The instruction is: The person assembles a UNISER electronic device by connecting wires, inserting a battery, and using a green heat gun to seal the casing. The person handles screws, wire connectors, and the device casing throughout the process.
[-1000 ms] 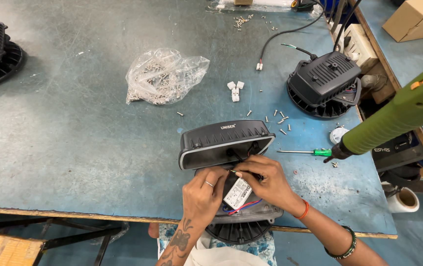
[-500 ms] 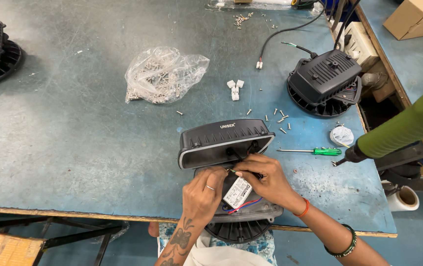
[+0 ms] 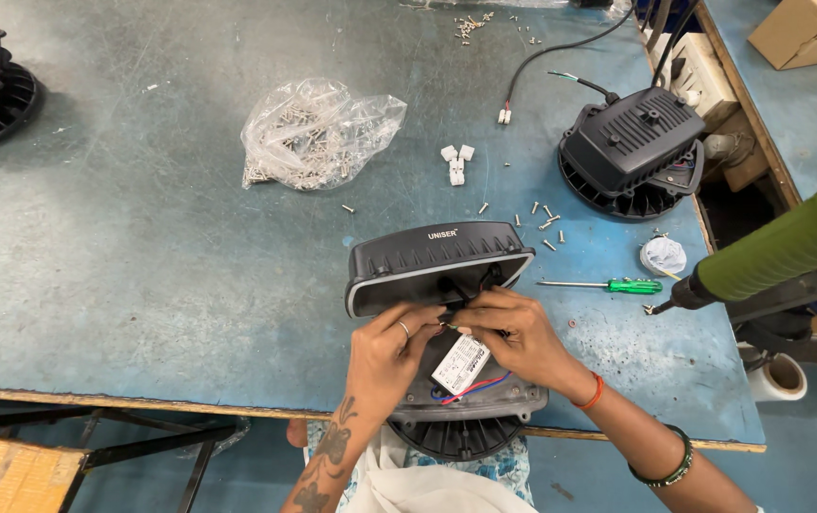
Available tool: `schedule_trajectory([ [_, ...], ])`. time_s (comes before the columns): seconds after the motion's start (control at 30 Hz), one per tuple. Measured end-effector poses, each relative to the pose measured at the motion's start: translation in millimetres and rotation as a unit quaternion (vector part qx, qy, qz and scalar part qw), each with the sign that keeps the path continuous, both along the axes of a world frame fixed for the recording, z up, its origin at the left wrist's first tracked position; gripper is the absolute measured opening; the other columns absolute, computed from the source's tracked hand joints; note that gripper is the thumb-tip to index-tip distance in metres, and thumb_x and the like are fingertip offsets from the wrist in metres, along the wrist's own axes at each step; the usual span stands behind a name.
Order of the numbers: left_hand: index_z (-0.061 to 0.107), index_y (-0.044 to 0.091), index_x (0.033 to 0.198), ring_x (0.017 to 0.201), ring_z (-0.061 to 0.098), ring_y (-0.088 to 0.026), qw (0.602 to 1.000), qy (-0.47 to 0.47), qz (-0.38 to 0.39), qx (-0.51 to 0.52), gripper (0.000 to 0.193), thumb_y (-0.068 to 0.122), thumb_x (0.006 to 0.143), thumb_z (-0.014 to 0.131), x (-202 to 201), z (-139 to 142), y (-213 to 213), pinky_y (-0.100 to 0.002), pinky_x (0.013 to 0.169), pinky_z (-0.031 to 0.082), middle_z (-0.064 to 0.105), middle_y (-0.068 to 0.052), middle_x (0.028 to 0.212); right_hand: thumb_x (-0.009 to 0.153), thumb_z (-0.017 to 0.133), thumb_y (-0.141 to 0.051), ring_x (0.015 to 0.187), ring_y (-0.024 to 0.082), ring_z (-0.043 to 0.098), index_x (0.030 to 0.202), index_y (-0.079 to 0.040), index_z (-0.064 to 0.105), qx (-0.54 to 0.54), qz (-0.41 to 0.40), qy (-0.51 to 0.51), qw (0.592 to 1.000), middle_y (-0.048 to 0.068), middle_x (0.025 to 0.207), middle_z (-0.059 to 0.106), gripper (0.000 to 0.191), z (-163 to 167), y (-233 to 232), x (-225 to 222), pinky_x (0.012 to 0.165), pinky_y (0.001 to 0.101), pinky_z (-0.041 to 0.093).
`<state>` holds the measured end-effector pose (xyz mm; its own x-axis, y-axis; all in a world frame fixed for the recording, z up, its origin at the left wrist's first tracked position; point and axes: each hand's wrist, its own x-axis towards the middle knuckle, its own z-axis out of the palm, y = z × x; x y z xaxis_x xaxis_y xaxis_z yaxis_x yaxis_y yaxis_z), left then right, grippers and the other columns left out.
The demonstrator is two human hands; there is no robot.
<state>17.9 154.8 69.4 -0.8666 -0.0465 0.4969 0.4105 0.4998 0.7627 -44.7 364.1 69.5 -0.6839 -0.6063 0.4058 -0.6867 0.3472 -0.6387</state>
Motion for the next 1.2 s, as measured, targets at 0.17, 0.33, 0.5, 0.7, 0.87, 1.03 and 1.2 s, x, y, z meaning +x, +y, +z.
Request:
schedule_trajectory([
  [0.17, 0.078, 0.008, 0.105, 0.072, 0.076, -0.019, 0.998, -0.041, -0.044, 0.015, 0.022, 0.003, 0.083, 0.075, -4.0, 1.2, -2.8, -0.030, 0.059, 0.057, 0.075, -0.006, 0.093, 0.075, 0.072, 0.001, 0.080, 0.026, 0.065, 0.099, -0.004, 0.079, 0.011, 0.017, 0.017, 1.000, 0.008, 0.092, 0.075, 0.026, 0.2, 1.7, -1.2, 0.071, 0.0372, 0.052],
  [0.33, 0.080, 0.007, 0.095, 0.067, 0.072, -0.020, 0.998, -0.051, -0.044, 0.007, 0.014, 0.007, 0.081, 0.079, -9.7, -2.9, -4.4, -0.031, 0.060, 0.055, 0.076, -0.006, 0.093, 0.080, 0.073, -0.001, 0.078, 0.024, 0.065, 0.097, -0.004, 0.078, -0.013, 0.017, -0.021, 1.000, 0.008, 0.090, 0.075, 0.018, 2.1, 0.8, -2.3, 0.070, 0.0352, 0.053],
  [0.5, 0.081, 0.009, 0.095, 0.062, 0.073, -0.018, 0.979, -0.185, -0.029, 0.080, 0.011, 0.012, 0.085, 0.079, -12.8, -8.3, 1.3, -0.031, 0.058, 0.055, 0.080, -0.007, 0.084, 0.083, 0.075, -0.005, 0.072, 0.023, 0.067, 0.093, -0.005, 0.077, -0.011, -0.021, -0.013, 1.000, 0.008, 0.082, 0.072, 0.011, 6.4, -0.1, -1.5, 0.065, 0.0349, 0.052],
  [0.7, 0.080, 0.009, 0.087, 0.065, 0.069, -0.023, 0.993, -0.114, -0.019, -0.015, 0.011, 0.013, 0.077, 0.081, -14.0, -12.0, 3.9, -0.036, 0.060, 0.053, 0.075, -0.005, 0.087, 0.080, 0.075, -0.007, 0.072, 0.024, 0.068, 0.092, -0.007, 0.079, 0.057, -0.036, 0.040, 0.997, 0.007, 0.084, 0.071, 0.012, 11.4, -2.3, -3.1, 0.063, 0.0360, 0.054],
  [0.87, 0.079, 0.010, 0.087, 0.065, 0.069, -0.024, 0.988, -0.152, 0.007, -0.019, 0.009, 0.016, 0.080, 0.081, -15.2, -12.4, 8.7, -0.036, 0.061, 0.053, 0.073, -0.005, 0.084, 0.080, 0.074, -0.011, 0.085, 0.027, 0.069, 0.092, -0.008, 0.077, 0.109, -0.011, 0.117, 0.987, 0.005, 0.094, 0.072, 0.013, 17.1, -1.4, -9.2, 0.073, 0.0387, 0.056],
  [1.03, 0.080, 0.009, 0.092, 0.069, 0.073, -0.022, 0.986, -0.155, -0.051, 0.034, 0.012, 0.014, 0.081, 0.079, -13.4, -12.7, 3.2, -0.033, 0.062, 0.055, 0.076, -0.006, 0.089, 0.079, 0.072, -0.012, 0.087, 0.027, 0.067, 0.094, -0.009, 0.078, 0.150, -0.013, 0.102, 0.983, 0.005, 0.093, 0.072, 0.016, 17.7, -3.0, -10.0, 0.074, 0.0384, 0.056],
  [1.2, 0.078, 0.004, 0.100, 0.080, 0.076, -0.022, 0.975, -0.176, -0.125, 0.060, 0.017, 0.009, 0.088, 0.067, -16.3, -15.0, -9.1, -0.031, 0.068, 0.058, 0.077, -0.007, 0.100, 0.078, 0.072, -0.011, 0.089, 0.027, 0.068, 0.095, -0.010, 0.078, 0.127, -0.023, 0.098, 0.987, 0.006, 0.096, 0.071, 0.018, 14.3, -3.1, -5.4, 0.075, 0.0393, 0.055],
])
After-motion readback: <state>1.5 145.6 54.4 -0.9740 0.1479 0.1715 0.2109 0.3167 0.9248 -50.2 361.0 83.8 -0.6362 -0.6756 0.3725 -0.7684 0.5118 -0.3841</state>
